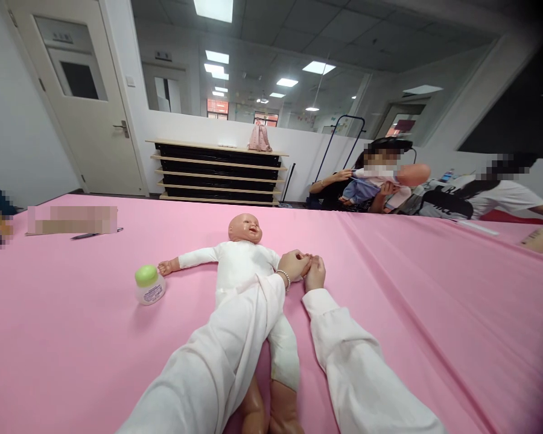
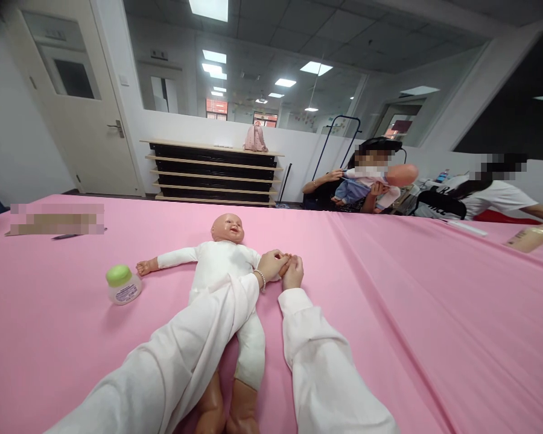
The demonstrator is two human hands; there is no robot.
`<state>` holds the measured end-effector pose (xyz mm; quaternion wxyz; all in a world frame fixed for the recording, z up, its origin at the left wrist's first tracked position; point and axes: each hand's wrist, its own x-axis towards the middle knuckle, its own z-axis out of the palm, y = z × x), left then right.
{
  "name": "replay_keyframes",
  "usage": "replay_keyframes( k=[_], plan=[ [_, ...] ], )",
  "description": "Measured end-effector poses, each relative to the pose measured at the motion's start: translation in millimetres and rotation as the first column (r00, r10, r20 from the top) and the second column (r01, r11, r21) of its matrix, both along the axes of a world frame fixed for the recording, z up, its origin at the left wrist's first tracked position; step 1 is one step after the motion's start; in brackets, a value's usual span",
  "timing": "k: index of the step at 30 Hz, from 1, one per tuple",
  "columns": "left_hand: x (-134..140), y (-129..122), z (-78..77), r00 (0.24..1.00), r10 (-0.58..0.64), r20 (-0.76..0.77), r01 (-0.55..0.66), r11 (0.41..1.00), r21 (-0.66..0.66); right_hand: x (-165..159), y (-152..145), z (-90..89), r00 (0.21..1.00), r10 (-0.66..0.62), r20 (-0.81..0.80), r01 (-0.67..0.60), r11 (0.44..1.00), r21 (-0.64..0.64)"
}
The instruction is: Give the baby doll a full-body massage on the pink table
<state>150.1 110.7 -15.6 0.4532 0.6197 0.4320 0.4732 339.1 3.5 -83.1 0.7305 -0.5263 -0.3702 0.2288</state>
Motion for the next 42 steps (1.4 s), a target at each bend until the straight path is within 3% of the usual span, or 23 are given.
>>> replay_keyframes(
  k=[4,7,11,16,20,22,26,31,32,34,37,39,42],
  plan=[
    [-2.3,3.6,1.3,1.0,-0.024,0.0,0.024,1.0,-0.008,-4.0,2.4,-6.1,0.995,0.099,-0.023,-0.097,0.993,0.068],
    [3.1,-4.2,-0.4,0.999,-0.051,-0.013,0.051,0.999,-0.013,-2.6,2.6,-6.5,0.997,0.075,-0.003,-0.074,0.995,0.065],
    [32.3,-34.4,-11.5,0.994,-0.104,-0.041,0.103,0.995,-0.017,3.0,2.4,-3.8,0.999,-0.024,0.028,0.025,0.999,-0.032],
    [84.4,-79.4,-28.4,0.986,-0.137,-0.096,0.137,0.991,-0.008,-2.7,-3.3,-0.7,0.993,-0.032,0.116,0.035,0.999,-0.025],
    [102.5,-95.2,-28.2,0.983,-0.112,-0.147,0.114,0.993,0.006,-5.9,-1.1,-1.5,0.995,0.061,0.079,-0.065,0.997,0.046],
    [102.4,-99.8,-23.4,0.982,-0.089,-0.167,0.095,0.995,0.026,-0.4,5.0,-2.9,1.0,0.011,0.0,-0.011,0.999,0.042],
    [73.1,-108.1,-6.3,0.978,-0.008,-0.21,0.031,0.994,0.106,20.6,17.2,-6.8,0.982,-0.151,-0.116,0.15,0.989,-0.017],
    [-36.9,-114.2,7.0,0.939,0.229,-0.257,-0.162,0.953,0.257,31.9,16.3,-9.1,0.966,-0.25,-0.06,0.245,0.966,-0.089],
    [-62.2,-115.6,4.2,0.907,0.311,-0.284,-0.234,0.933,0.274,30.7,14.7,-8.2,0.966,-0.256,-0.032,0.252,0.963,-0.098],
    [-106.6,-119.6,-7.6,0.637,0.584,-0.503,-0.428,0.811,0.4,26.7,11.2,-4.9,0.965,-0.26,0.025,0.261,0.959,-0.11],
    [-147.5,-126.3,-33.1,0.28,0.738,-0.613,-0.56,0.645,0.52,19.0,5.8,1.8,0.962,-0.254,0.105,0.264,0.959,-0.105],
    [-158.6,-129.4,-47.9,0.173,0.747,-0.642,-0.641,0.581,0.502,12.4,2.6,6.6,0.949,-0.259,0.18,0.277,0.957,-0.085],
    [-161.6,-131.2,-60.0,0.162,0.73,-0.664,-0.686,0.567,0.455,-4.9,1.3,17.7,0.887,-0.272,0.373,0.303,0.952,-0.027]
  ],
)
